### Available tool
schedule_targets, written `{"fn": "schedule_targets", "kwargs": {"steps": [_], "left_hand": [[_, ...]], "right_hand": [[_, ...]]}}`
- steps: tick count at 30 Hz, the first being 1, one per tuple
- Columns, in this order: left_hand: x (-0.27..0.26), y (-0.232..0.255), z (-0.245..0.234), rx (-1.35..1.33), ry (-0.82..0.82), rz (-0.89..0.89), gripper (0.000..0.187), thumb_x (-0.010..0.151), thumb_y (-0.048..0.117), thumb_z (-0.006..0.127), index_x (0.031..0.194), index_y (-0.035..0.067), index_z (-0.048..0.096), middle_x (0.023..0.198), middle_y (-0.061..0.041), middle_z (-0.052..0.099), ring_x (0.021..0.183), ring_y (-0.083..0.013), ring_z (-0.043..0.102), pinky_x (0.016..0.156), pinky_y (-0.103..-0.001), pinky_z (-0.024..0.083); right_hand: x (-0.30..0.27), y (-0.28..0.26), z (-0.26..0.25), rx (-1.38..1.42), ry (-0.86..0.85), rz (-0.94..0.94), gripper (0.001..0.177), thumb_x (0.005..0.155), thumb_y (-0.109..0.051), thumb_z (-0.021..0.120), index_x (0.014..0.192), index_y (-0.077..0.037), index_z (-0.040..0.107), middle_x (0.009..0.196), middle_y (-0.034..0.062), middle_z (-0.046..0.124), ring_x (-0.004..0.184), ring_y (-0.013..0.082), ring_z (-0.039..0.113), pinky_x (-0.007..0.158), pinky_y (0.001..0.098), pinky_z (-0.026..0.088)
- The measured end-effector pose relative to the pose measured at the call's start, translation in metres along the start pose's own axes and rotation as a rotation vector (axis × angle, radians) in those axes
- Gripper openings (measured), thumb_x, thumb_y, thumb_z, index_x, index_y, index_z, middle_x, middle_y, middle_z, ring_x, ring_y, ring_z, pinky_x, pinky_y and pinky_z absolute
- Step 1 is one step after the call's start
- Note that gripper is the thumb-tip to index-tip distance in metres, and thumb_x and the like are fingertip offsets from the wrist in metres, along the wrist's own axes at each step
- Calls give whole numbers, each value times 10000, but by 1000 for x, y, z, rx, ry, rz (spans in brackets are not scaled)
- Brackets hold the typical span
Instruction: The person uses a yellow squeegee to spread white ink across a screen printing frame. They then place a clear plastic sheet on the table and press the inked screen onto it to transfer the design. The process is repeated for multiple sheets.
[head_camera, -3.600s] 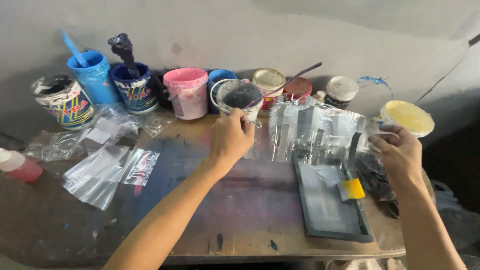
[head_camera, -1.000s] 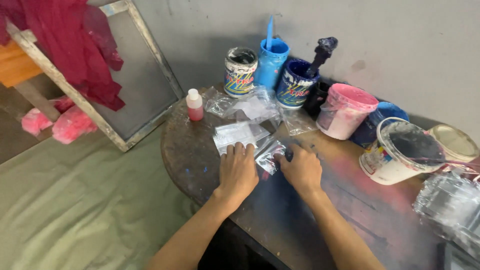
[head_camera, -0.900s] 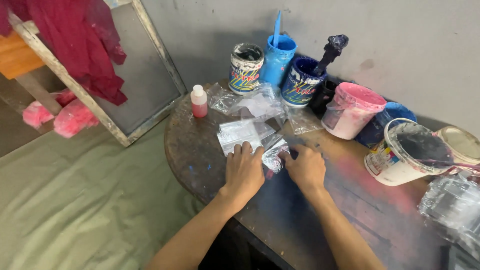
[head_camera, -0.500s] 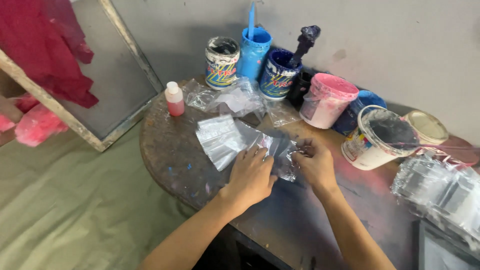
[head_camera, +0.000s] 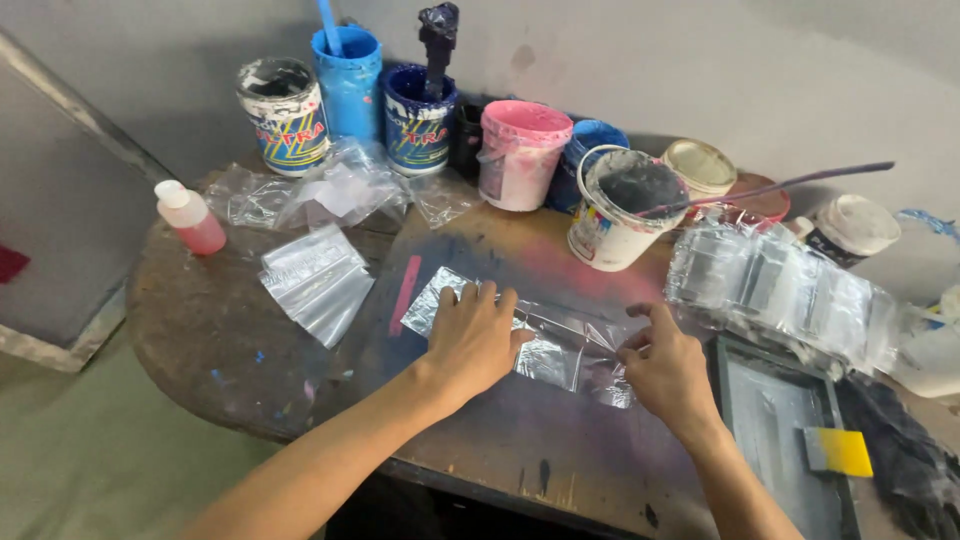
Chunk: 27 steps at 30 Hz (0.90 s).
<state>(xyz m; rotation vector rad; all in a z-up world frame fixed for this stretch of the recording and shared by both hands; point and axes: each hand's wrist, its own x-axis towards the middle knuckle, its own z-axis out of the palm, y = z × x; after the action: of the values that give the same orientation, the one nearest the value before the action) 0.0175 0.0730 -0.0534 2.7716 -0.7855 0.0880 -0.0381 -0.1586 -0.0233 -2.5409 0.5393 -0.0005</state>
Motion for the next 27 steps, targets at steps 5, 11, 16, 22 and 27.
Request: {"fn": "schedule_targets", "kwargs": {"steps": [5, 11, 16, 22, 27], "left_hand": [[21, -1, -30, -76, -98, 34, 689, 906, 436, 719, 1465, 93, 508, 1417, -217, 435, 1282, -401, 392, 1014, -553, 304], [46, -28, -5, -172, -178, 134, 374, 890, 390, 751, 1192, 175, 696, 1285, -81, 613, 1326, -314, 496, 1146, -554, 279], [38, -47, -22, -324, -176, 79, 231, 905, 380, 733, 976, 164, 692, 932, -66, 777, 1072, -298, 708, 1106, -475, 284], [33, -74, -42, -569, -181, -106, 77, 889, 204, 755, 949, 173, 792, 930, -61, 801, 856, -269, 732, 822, -401, 558], [21, -70, -49, -516, -161, -119, 77, 917, 177, 718, 917, 153, 790, 855, -66, 781, 858, -301, 746, 799, -422, 582]], "right_hand": [[-11, -3, -14, 205, 71, -75, 482, 840, -2, 713, 1306, -117, 664, 937, 172, 792, 890, 294, 775, 731, 418, 610], [-11, 5, -11, 260, 176, -119, 411, 823, 30, 745, 1220, -74, 720, 906, 178, 788, 828, 280, 773, 661, 403, 612], [-8, 20, 1, 210, 219, -125, 306, 816, 1, 788, 1113, -69, 766, 832, 135, 793, 764, 249, 772, 587, 354, 605], [-4, 28, 14, 163, 277, -125, 202, 784, -14, 812, 971, -93, 806, 795, 103, 785, 721, 218, 762, 620, 352, 595], [-8, 24, 25, 285, 311, -56, 129, 865, -149, 800, 984, -193, 825, 740, 26, 756, 726, 144, 733, 661, 302, 565]]}}
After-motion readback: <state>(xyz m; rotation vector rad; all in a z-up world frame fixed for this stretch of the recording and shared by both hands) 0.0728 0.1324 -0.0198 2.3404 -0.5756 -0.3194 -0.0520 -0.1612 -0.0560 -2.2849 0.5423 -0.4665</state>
